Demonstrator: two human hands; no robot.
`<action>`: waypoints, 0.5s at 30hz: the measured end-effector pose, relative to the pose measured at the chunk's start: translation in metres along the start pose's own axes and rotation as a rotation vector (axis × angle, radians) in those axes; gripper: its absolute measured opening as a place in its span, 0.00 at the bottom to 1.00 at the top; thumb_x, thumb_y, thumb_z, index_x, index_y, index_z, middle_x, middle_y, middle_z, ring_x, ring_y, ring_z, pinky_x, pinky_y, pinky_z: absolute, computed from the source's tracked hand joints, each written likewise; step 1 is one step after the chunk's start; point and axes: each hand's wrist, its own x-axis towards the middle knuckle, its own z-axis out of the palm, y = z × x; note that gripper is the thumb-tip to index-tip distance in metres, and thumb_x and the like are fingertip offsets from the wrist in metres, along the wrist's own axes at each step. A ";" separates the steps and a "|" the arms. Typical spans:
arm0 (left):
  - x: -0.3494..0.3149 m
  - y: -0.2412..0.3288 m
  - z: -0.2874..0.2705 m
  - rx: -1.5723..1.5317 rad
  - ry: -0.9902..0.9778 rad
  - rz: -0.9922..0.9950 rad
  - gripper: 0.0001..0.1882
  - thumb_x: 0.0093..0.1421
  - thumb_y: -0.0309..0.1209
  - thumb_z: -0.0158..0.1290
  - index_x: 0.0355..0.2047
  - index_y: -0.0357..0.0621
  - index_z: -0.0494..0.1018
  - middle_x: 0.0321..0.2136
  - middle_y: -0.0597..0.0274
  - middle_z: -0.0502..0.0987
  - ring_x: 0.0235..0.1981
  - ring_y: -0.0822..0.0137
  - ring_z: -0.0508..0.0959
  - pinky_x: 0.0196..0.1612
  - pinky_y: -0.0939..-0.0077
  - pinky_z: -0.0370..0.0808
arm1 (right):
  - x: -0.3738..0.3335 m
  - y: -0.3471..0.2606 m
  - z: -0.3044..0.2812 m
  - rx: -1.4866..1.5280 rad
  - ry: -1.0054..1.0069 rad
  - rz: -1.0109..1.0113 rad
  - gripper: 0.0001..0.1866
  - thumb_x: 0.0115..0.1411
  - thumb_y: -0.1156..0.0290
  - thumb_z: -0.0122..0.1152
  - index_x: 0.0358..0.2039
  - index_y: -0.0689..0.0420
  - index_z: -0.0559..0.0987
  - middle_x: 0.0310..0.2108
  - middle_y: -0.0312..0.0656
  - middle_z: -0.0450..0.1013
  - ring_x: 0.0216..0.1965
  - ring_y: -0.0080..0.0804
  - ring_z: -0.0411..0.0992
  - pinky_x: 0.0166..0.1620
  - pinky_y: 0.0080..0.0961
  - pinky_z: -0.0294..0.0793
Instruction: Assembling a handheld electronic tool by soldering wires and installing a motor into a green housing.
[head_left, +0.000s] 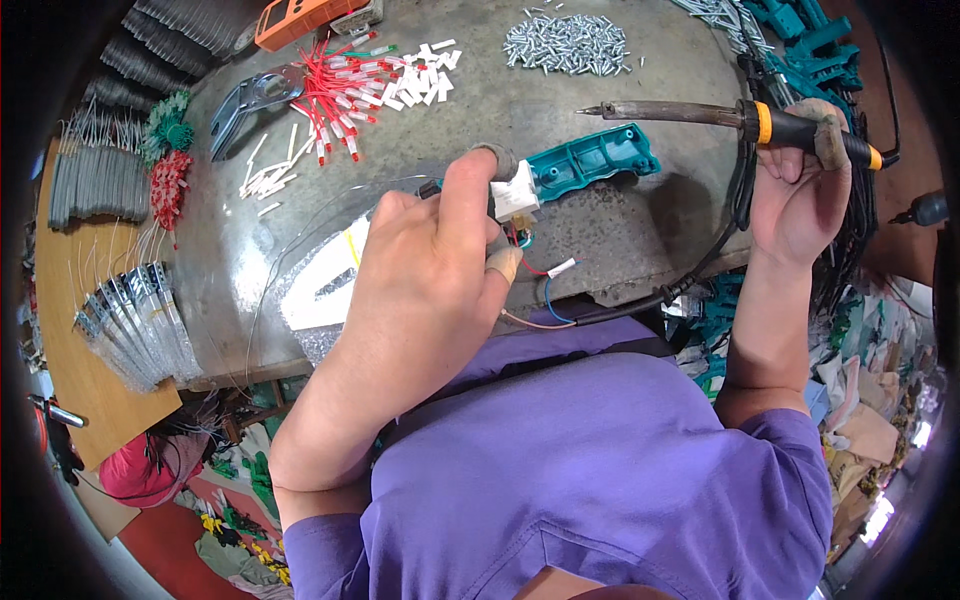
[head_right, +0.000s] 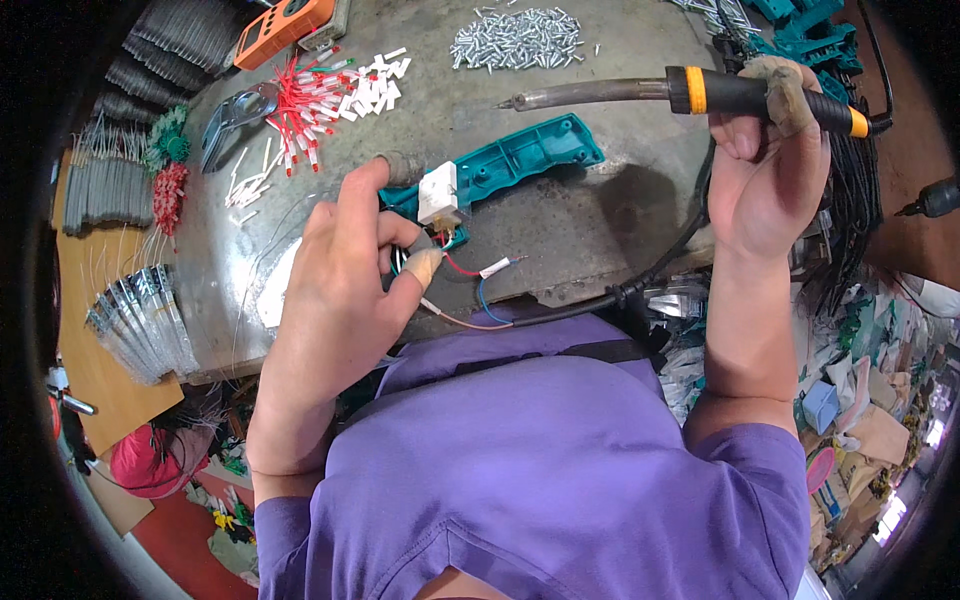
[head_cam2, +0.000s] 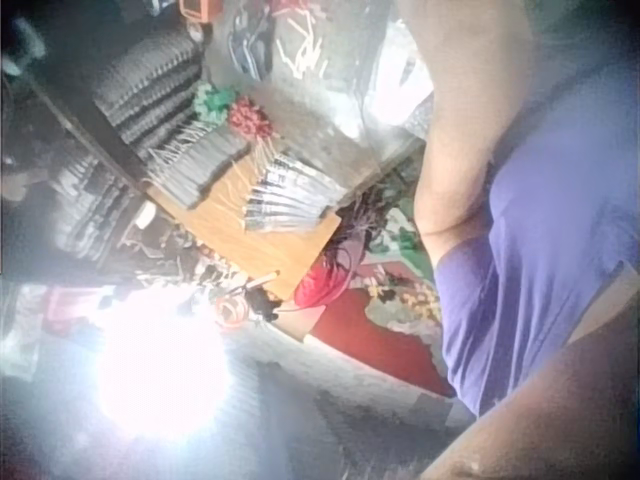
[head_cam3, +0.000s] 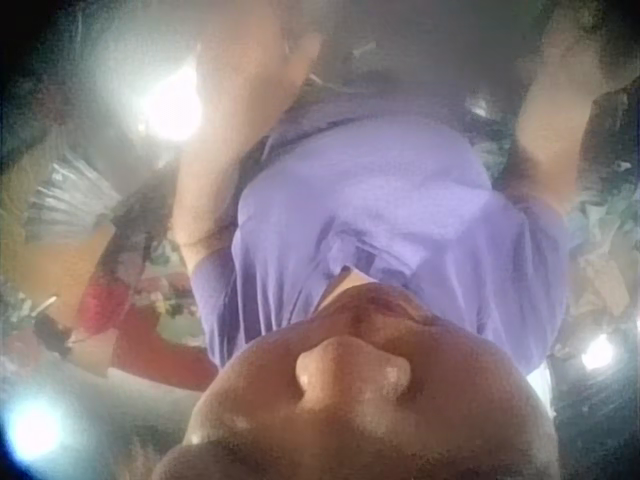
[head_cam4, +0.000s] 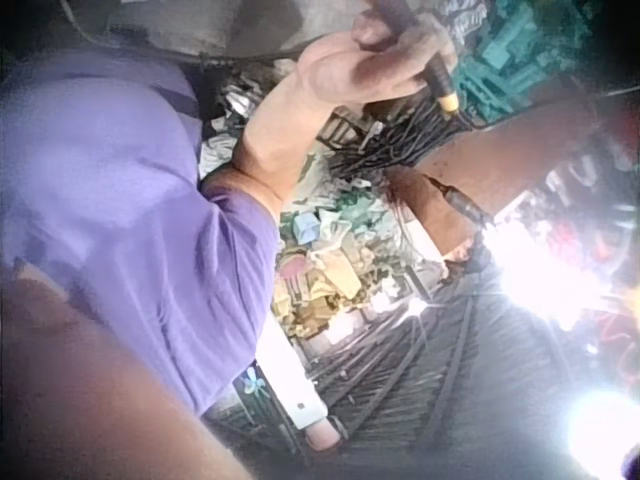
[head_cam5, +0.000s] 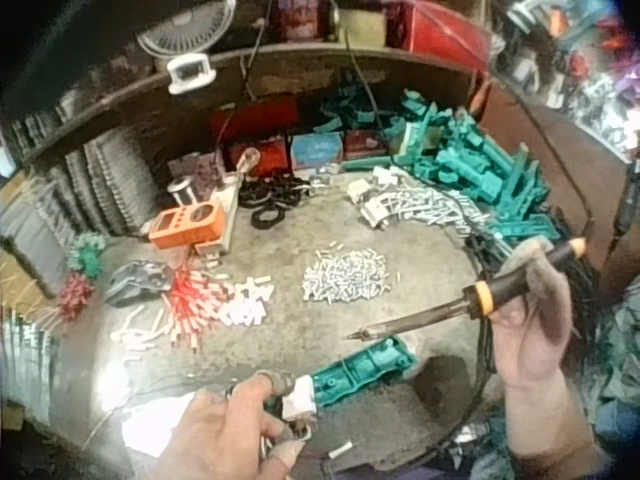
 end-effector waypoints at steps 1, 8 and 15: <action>0.000 0.000 0.000 0.000 0.003 0.004 0.33 0.47 0.20 0.60 0.53 0.36 0.60 0.26 0.63 0.78 0.27 0.61 0.66 0.34 0.68 0.67 | 0.001 0.000 0.001 -0.008 0.008 -0.009 0.11 0.65 0.68 0.50 0.42 0.62 0.70 0.25 0.32 0.65 0.22 0.16 0.59 0.29 0.17 0.58; 0.000 -0.002 0.000 -0.001 0.010 0.012 0.32 0.47 0.20 0.59 0.53 0.35 0.60 0.26 0.63 0.78 0.28 0.61 0.67 0.33 0.69 0.67 | 0.000 0.002 -0.002 0.002 -0.015 -0.001 0.13 0.66 0.66 0.49 0.43 0.64 0.71 0.21 0.31 0.63 0.22 0.16 0.58 0.28 0.17 0.56; 0.000 0.000 0.000 0.010 0.007 -0.003 0.32 0.48 0.20 0.59 0.53 0.36 0.60 0.26 0.63 0.78 0.29 0.61 0.67 0.33 0.69 0.68 | -0.002 0.004 -0.003 -0.029 0.008 -0.002 0.13 0.66 0.67 0.50 0.42 0.64 0.72 0.20 0.30 0.62 0.21 0.16 0.58 0.28 0.18 0.56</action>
